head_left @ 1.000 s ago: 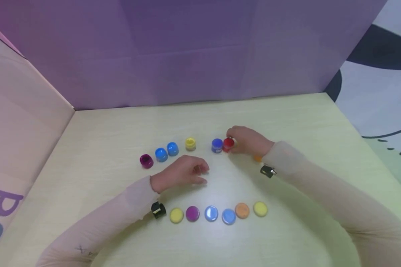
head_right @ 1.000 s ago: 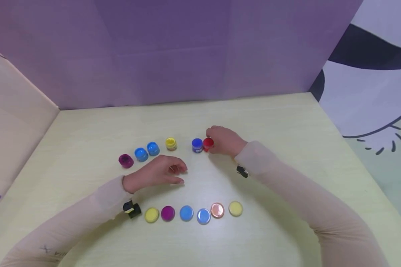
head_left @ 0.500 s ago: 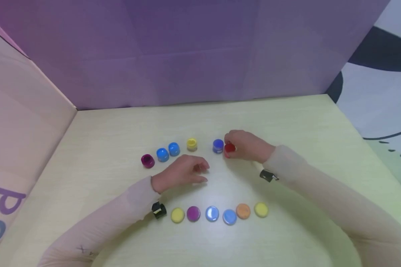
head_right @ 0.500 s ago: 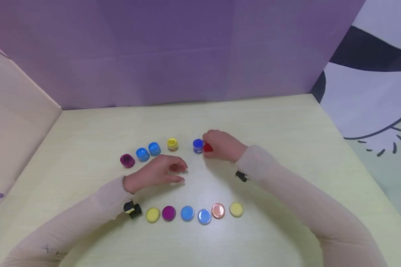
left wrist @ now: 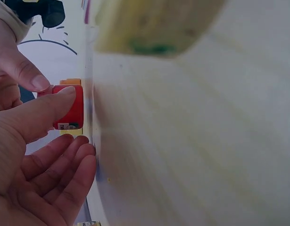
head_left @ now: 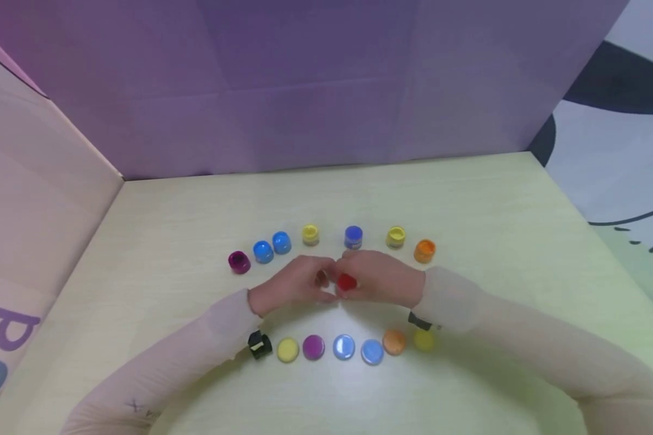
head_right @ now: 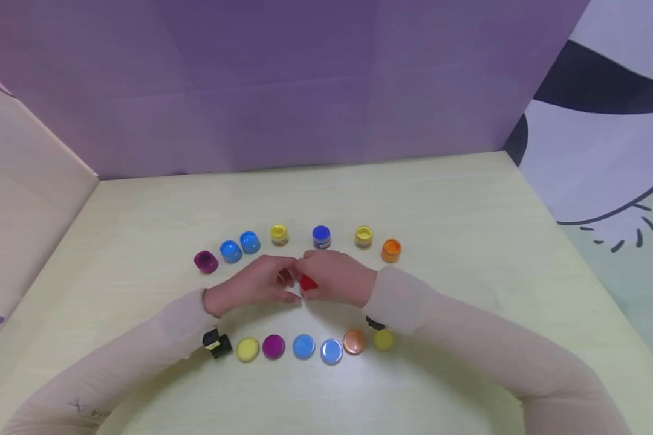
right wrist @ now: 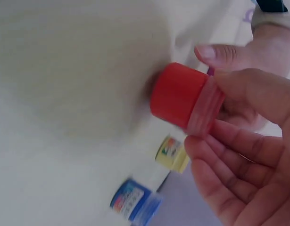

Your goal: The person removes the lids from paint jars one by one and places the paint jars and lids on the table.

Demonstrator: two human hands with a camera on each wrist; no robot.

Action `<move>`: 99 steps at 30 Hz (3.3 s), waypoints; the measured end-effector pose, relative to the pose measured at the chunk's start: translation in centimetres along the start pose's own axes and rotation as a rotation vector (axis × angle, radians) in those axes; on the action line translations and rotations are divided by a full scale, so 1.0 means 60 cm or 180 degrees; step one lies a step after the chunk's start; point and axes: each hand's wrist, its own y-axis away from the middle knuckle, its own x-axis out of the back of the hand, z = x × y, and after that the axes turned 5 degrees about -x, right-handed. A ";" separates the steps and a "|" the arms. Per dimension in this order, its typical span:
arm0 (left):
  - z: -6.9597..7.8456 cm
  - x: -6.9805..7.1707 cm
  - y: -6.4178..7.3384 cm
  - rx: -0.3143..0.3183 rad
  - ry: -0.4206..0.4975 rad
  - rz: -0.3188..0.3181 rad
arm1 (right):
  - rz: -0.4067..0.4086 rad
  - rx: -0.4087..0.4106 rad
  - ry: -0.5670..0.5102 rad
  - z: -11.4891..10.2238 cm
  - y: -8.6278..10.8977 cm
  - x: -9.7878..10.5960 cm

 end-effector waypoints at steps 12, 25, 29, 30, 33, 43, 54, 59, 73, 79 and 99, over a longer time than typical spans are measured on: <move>0.001 -0.009 -0.004 -0.0138 0.0094 -0.0105 | -0.0017 0.0177 0.0178 -0.018 0.006 -0.012; -0.008 -0.004 -0.006 -0.0282 -0.0047 -0.0118 | 0.0051 0.0504 0.0289 -0.010 0.011 -0.027; -0.008 -0.005 -0.007 -0.0280 -0.0079 -0.0102 | 0.0074 0.0740 0.0462 -0.002 0.011 -0.029; -0.008 -0.005 -0.007 -0.0277 -0.0084 -0.0095 | 0.0066 0.0782 0.0482 0.000 0.011 -0.030; -0.008 -0.006 -0.008 -0.0314 -0.0079 -0.0064 | 0.0052 0.0907 0.0518 0.008 0.009 -0.032; -0.005 -0.010 -0.006 -0.0237 0.0033 -0.0138 | -0.0038 0.1178 0.0358 0.015 0.007 -0.026; -0.005 -0.003 -0.010 -0.0260 -0.0203 -0.0106 | 0.0184 -0.0099 -0.0047 -0.020 0.009 -0.030; -0.004 -0.003 -0.010 -0.0213 -0.0173 -0.0136 | 0.0126 -0.0187 -0.0095 -0.031 0.010 -0.028; -0.004 -0.008 -0.007 -0.0211 -0.0053 -0.0126 | 0.0085 0.0891 0.0283 -0.004 0.009 -0.026; -0.002 -0.006 -0.006 -0.0188 -0.0066 -0.0141 | 0.0217 0.0927 0.0186 0.002 0.011 -0.033; -0.003 -0.005 -0.007 -0.0308 -0.0158 -0.0090 | 0.0117 0.0670 -0.0014 -0.013 0.018 -0.026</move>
